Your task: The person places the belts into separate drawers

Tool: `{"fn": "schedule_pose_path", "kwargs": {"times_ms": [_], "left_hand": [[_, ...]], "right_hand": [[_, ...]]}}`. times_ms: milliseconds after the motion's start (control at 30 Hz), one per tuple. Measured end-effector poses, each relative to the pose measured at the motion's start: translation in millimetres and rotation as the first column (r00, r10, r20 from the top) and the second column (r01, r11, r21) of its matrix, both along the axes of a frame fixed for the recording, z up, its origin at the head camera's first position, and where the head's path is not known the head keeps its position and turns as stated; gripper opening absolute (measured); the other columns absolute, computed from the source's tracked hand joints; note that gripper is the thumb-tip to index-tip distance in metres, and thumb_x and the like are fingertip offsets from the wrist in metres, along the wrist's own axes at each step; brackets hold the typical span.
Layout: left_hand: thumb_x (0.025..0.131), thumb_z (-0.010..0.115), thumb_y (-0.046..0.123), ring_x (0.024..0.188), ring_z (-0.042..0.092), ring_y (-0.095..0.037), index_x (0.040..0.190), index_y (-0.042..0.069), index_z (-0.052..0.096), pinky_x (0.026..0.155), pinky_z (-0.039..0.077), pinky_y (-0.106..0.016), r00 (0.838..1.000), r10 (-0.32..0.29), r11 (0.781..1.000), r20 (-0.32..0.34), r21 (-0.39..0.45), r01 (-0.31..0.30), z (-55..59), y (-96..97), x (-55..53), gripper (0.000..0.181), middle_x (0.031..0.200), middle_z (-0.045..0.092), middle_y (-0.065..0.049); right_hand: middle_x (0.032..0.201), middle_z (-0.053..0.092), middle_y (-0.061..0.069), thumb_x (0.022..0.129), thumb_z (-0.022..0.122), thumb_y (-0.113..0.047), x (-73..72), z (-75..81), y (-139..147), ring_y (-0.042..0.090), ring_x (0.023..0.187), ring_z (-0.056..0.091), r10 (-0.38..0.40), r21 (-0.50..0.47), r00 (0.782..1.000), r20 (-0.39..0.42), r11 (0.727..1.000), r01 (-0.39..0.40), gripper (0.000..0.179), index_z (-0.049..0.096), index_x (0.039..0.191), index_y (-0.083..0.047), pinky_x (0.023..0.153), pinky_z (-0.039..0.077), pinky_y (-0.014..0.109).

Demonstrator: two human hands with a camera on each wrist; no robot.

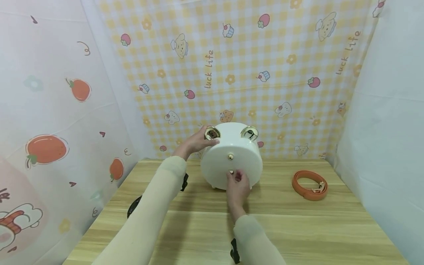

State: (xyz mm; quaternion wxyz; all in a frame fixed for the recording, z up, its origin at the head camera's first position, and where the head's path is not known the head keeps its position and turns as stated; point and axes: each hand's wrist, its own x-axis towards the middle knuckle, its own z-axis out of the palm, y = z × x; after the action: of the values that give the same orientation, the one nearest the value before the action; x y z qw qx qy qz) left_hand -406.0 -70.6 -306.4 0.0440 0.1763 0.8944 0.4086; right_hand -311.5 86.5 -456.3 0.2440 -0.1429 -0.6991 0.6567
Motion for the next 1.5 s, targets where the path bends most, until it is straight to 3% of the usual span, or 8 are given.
{"fn": "schedule_pose_path", "kwargs": {"times_ms": [300,533,833,1033,1200,1333,1500], "left_hand": [[0.091,0.072,0.042,0.134,0.043,-0.035,0.147,0.018,0.032,0.111,0.032,-0.052,1.0,0.0,1.0,0.0,0.022,0.0,0.3,1.5,0.7,0.073,0.143,0.048,-0.014],[0.09,0.072,0.044,0.135,0.042,-0.036,0.143,0.02,0.034,0.111,0.033,-0.052,1.0,0.015,1.0,-0.002,0.018,-0.015,0.0,1.5,0.0,0.07,0.146,0.046,-0.014],[0.089,0.073,0.045,0.134,0.043,-0.034,0.139,0.021,0.038,0.111,0.033,-0.052,1.0,0.027,0.999,-0.004,0.039,-0.027,-2.9,1.9,-2.4,0.066,0.143,0.048,-0.011],[0.087,0.077,0.038,0.131,0.046,-0.029,0.136,0.023,0.042,0.111,0.033,-0.05,0.998,0.056,0.989,0.02,0.135,-0.058,-10.0,4.6,-4.4,0.062,0.135,0.054,-0.006],[0.088,0.078,0.028,0.126,0.05,-0.028,0.14,0.017,0.043,0.107,0.04,-0.045,0.996,0.081,0.972,0.025,0.22,-0.085,-14.6,8.2,-3.0,0.064,0.133,0.055,-0.007],[0.088,0.078,0.027,0.13,0.047,-0.029,0.15,0.017,0.034,0.107,0.039,-0.044,0.993,0.116,0.958,0.027,0.26,-0.118,-18.6,10.1,-1.7,0.077,0.141,0.05,-0.011],[0.087,0.079,0.028,0.137,0.04,-0.032,0.159,0.023,0.019,0.111,0.035,-0.046,0.99,0.142,0.944,0.012,0.299,-0.139,-21.4,11.8,-0.6,0.093,0.153,0.039,-0.014]], "right_hand": [[0.103,0.066,0.011,0.091,0.075,-0.018,-1.8,4.4,-7,0.02,0.093,0.063,-0.038,0.015,0.999,0.001,0.999,0.038,0.025,0.063,0.108,-0.004,0.072,0.05,0.019],[0.102,0.067,0.01,0.093,0.072,-0.019,-4.8,6.2,-10,0.02,0.092,0.063,-0.045,0.03,0.999,0.021,0.999,0.045,0.021,0.065,0.106,-0.005,0.077,0.053,0.033],[0.099,0.069,0.01,0.092,0.073,-0.02,-5.4,5.2,-11,0.02,0.089,0.064,-0.08,0.05,0.997,0.018,0.996,0.079,0.021,0.066,0.105,-0.005,0.073,0.053,0.029],[0.098,0.07,0.01,0.092,0.073,-0.021,-4.1,3.8,-11,0.02,0.088,0.066,-0.086,0.068,0.996,0.02,0.994,0.085,0.021,0.066,0.105,-0.005,0.069,0.05,0.021],[0.097,0.069,0.01,0.092,0.073,-0.022,-2.8,4.3,-10,0.02,0.087,0.065,-0.077,0.062,0.997,0.013,0.995,0.076,0.021,0.066,0.104,-0.006,0.067,0.049,0.019],[0.097,0.069,0.01,0.092,0.073,-0.021,-3.1,3.3,-10,0.02,0.087,0.065,-0.071,0.065,0.997,0.007,0.995,0.07,0.021,0.066,0.105,-0.005,0.067,0.049,0.02],[0.098,0.069,0.009,0.093,0.073,-0.022,-3.0,2.4,-11,0.02,0.088,0.065,-0.066,0.067,0.998,0.009,0.996,0.065,0.021,0.066,0.105,-0.006,0.067,0.05,0.02]]}}
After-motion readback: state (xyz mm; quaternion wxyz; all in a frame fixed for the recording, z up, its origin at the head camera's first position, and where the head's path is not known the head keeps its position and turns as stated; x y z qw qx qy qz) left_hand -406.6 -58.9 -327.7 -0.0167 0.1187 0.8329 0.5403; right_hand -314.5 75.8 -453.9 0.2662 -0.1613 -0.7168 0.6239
